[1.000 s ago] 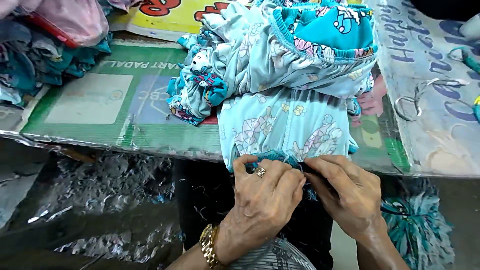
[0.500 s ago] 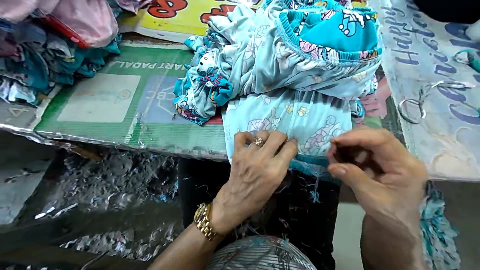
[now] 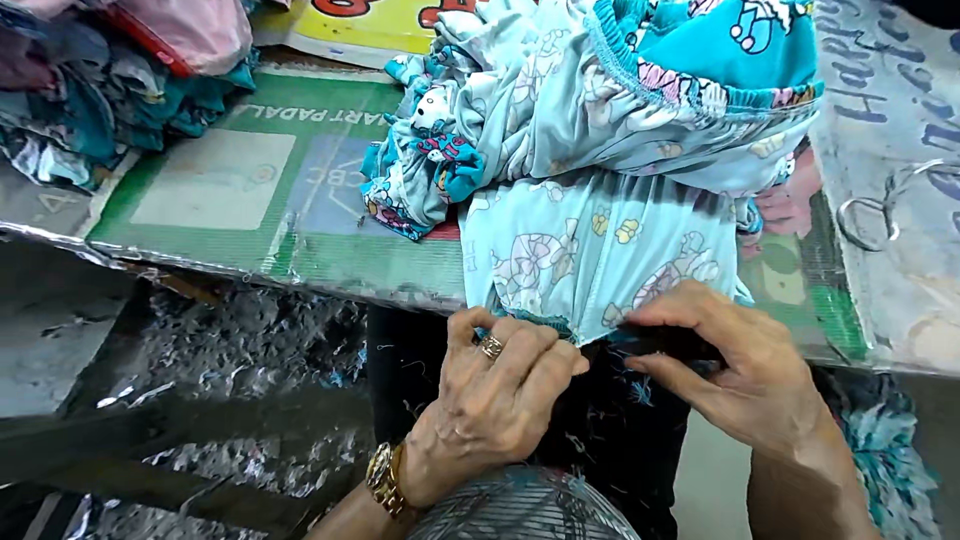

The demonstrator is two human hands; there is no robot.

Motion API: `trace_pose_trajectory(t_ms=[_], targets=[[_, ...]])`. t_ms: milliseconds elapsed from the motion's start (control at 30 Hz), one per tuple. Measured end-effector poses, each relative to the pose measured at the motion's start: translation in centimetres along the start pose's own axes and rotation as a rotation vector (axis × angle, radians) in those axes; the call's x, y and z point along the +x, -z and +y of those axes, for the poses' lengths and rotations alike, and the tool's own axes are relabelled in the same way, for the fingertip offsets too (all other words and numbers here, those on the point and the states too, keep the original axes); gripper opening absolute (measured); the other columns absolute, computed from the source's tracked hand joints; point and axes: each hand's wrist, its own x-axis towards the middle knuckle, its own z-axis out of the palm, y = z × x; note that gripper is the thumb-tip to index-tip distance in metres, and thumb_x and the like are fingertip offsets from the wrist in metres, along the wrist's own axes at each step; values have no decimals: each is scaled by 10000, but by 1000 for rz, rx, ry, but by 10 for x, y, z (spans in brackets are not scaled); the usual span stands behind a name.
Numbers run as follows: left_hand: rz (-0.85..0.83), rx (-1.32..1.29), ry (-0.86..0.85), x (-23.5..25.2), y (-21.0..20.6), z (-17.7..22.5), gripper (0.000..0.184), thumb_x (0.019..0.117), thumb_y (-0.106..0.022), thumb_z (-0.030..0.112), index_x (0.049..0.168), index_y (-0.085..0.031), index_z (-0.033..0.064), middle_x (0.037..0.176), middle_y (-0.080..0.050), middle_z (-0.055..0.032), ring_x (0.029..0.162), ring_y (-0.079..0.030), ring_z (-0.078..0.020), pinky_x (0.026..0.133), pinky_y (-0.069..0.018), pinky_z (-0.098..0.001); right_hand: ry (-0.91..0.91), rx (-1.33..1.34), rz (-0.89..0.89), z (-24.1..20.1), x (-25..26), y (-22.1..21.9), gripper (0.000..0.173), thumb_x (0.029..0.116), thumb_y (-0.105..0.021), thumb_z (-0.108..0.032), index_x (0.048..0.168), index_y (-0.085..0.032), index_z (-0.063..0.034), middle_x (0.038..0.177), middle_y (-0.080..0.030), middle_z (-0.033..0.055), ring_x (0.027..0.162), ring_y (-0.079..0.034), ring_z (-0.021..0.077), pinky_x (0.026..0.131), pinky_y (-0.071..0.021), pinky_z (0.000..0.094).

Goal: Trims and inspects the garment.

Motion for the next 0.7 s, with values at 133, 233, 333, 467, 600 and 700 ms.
trace_pose_trajectory(t_ms=[133, 233, 333, 467, 600, 700], targets=[[40, -60, 56, -6, 0, 3, 199, 1052, -581, 316, 1008, -609, 125, 907, -619, -45, 865, -590, -144, 923, -396, -344, 77, -271, 13, -8, -2, -6, 220, 1001, -672, -282, 1115, -709, -98, 975, -734, 75, 849, -684, 95, 686, -526, 213], [69, -93, 75, -6, 0, 6, 204, 1040, -603, 322, 997, -615, 124, 900, -621, -37, 863, -591, -124, 917, -401, -333, 131, -394, 78, -12, -3, -12, 200, 996, -685, -249, 1110, -714, -87, 981, -748, 106, 842, -705, 142, 673, -532, 239], [84, -99, 76, -7, -2, 6, 186, 1029, -625, 309, 994, -627, 126, 897, -622, -35, 859, -587, -122, 923, -397, -339, 156, -408, 123, -13, -4, -15, 188, 999, -685, -235, 1110, -716, -87, 977, -750, 103, 841, -701, 144, 688, -525, 240], [91, -103, 64, -8, -3, 8, 160, 1019, -644, 287, 1007, -640, 127, 895, -635, -31, 857, -597, -123, 927, -399, -350, 175, -441, 131, -16, -5, -21, 189, 1000, -683, -237, 1122, -717, -96, 991, -757, 106, 804, -697, 166, 653, -510, 271], [101, -119, 61, -8, -3, 10, 146, 1018, -645, 274, 1014, -638, 128, 901, -634, -30, 847, -593, -122, 919, -401, -350, 188, -460, 138, -16, -4, -23, 184, 1004, -675, -225, 1124, -716, -90, 983, -751, 107, 786, -686, 173, 630, -494, 275], [107, -136, 70, -8, -3, 10, 147, 1020, -644, 276, 1010, -643, 129, 896, -646, -30, 853, -605, -119, 912, -408, -344, 204, -449, 158, -14, -4, -25, 179, 1008, -670, -223, 1112, -718, -86, 974, -752, 109, 787, -684, 170, 636, -493, 272]])
